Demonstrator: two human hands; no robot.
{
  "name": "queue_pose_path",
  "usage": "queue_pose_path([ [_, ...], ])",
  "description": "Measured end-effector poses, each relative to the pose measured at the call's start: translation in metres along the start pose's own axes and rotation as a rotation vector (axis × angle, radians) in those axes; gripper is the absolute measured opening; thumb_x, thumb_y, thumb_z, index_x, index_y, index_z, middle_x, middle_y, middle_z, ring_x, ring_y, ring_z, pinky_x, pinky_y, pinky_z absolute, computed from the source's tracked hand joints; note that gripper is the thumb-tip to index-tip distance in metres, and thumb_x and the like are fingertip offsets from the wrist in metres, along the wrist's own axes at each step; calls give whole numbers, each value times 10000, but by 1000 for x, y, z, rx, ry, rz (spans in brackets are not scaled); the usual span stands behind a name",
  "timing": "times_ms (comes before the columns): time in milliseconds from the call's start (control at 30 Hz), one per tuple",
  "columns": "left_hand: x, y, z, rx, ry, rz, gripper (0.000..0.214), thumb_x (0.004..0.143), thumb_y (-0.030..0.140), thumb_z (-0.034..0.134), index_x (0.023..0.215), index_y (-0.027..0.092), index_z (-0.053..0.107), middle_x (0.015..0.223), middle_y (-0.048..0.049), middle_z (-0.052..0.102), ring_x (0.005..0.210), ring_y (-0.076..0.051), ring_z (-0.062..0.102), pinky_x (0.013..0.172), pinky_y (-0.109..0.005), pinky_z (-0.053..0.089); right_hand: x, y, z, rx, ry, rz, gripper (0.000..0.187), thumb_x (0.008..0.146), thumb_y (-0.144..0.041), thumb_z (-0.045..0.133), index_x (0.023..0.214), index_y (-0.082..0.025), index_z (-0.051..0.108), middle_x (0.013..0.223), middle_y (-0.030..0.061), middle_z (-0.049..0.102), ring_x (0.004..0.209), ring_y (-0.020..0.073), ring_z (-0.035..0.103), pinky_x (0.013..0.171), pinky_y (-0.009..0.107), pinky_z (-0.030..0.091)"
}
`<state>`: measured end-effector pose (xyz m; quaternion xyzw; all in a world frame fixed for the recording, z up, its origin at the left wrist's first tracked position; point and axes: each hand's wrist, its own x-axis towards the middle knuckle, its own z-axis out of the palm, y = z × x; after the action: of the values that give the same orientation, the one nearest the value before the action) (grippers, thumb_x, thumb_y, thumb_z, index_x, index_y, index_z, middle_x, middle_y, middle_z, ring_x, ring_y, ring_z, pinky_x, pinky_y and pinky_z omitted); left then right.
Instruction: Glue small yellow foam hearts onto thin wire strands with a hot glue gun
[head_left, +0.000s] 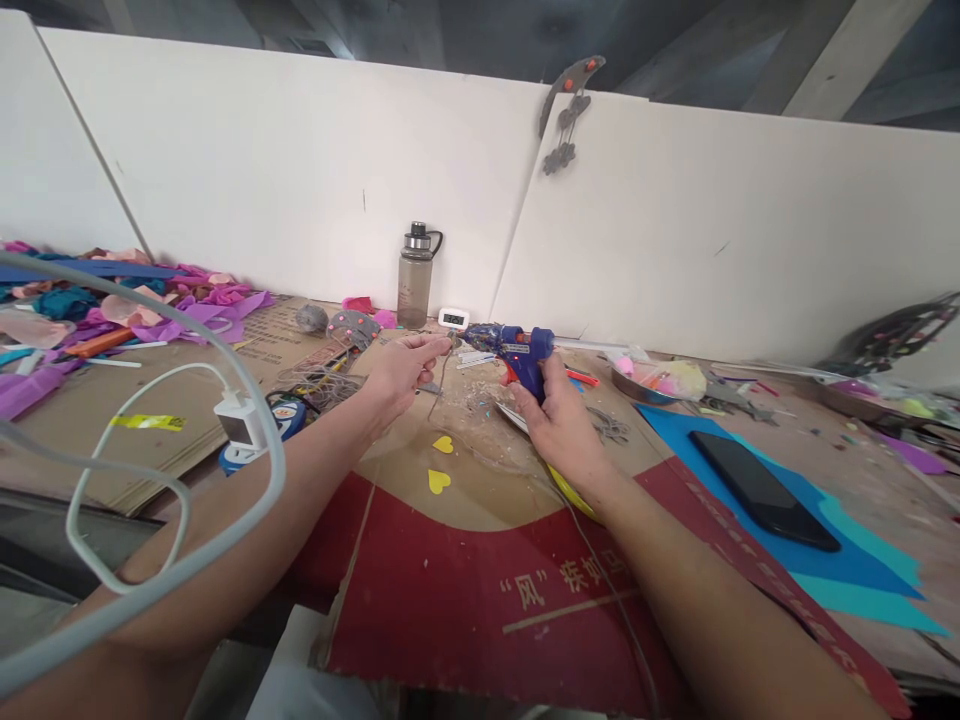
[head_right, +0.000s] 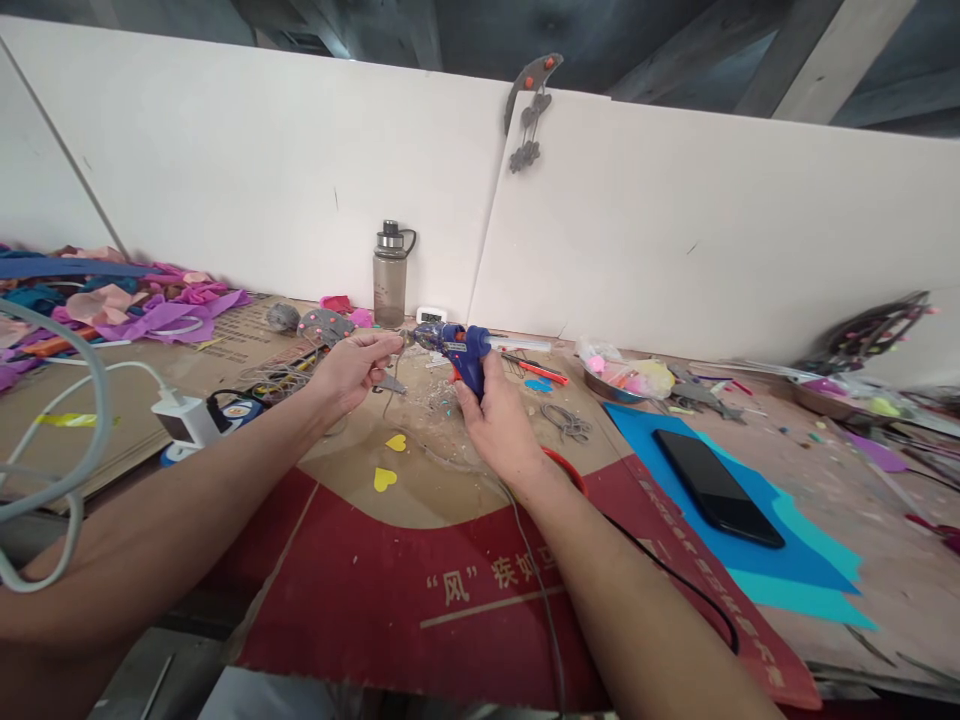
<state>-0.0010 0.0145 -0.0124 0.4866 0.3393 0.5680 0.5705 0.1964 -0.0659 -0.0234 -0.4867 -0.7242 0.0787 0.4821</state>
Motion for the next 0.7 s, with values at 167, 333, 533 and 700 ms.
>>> queue_pose_path([
  [167, 0, 1, 0, -10, 6, -3, 224, 589, 284, 821, 638, 127, 670, 599, 12, 502, 454, -15, 306, 389, -177, 176, -2, -1, 0, -3, 4, -16, 434, 877, -283, 483, 1302, -219, 425, 1186, 120, 588, 1169, 294, 520, 999, 494, 402],
  [333, -1, 1, 2, 10, 22, 14, 233, 569, 282, 826, 639, 126, 667, 583, 12, 509, 467, -25, 323, 391, -180, 177, -1, -1, 1, -8, 6, 1, 444, 888, -288, 468, 1320, -204, 406, 1221, 131, 573, 1132, 282, 542, 989, 479, 413],
  [533, -3, 2, 2, 30, 17, 16, 230, 593, 289, 810, 614, 128, 647, 554, 25, 471, 461, -28, 295, 396, -190, 166, -1, -2, 1, -19, 13, -7, 449, 889, -303, 469, 1323, -202, 416, 1163, 134, 595, 1142, 297, 532, 988, 492, 408],
  [700, -4, 3, 2, 34, 22, 25, 235, 593, 292, 813, 611, 133, 642, 535, 39, 432, 456, -28, 286, 404, -193, 165, -2, -3, 2, -29, 12, -15, 432, 887, -311, 474, 1304, -203, 438, 1151, 135, 599, 1145, 302, 530, 990, 492, 406],
])
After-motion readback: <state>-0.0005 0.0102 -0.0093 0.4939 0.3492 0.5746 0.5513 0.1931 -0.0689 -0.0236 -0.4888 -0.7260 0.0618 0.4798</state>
